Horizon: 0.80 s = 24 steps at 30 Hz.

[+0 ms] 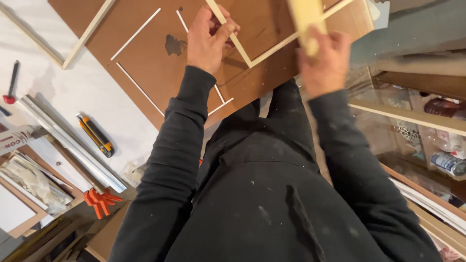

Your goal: Sanding the edges of a wooden frame and then dusting it with a brush.

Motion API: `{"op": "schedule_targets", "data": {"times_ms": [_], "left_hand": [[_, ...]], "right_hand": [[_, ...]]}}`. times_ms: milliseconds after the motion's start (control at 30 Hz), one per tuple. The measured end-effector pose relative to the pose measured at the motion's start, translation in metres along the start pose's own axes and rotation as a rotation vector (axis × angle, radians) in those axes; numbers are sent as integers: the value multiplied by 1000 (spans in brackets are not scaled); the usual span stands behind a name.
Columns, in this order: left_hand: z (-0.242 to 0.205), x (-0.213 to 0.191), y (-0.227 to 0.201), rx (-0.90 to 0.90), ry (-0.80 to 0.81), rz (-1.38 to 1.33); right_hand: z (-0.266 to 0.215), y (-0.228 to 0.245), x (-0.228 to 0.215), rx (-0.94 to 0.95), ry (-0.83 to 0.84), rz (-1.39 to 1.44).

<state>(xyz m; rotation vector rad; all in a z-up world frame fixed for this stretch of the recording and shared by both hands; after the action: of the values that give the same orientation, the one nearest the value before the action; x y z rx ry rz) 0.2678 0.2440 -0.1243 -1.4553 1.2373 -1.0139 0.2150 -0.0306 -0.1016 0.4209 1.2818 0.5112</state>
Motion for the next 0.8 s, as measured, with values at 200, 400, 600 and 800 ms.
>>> {"op": "schedule_targets", "data": {"times_ms": [200,400,600,800], "left_hand": [[2,-1,-1,-1,-16,32],[-1,0,-7,-23,-1,-19],[1,0,-2,12,-11,31],[1,-3,3,48,-2,5]], "right_hand": [[-26,39,-6,-124,82,119],[-9,2,-15,-74,79,21],[-19,43,5,-73,63,129],[-27,-11,-20,-147,96,-60]]}}
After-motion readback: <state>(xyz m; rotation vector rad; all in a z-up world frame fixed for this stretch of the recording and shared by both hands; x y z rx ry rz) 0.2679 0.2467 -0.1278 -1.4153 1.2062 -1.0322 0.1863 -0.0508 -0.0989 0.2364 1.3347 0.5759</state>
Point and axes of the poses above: each hand's wrist, its own z-axis towards the middle knuckle, its own x-axis out of the palm, y = z × x, the point moved 2 cm from there along z, towards the middle knuckle, and after that the axes turned 9 degrees about -y, right-handed, at the moved point
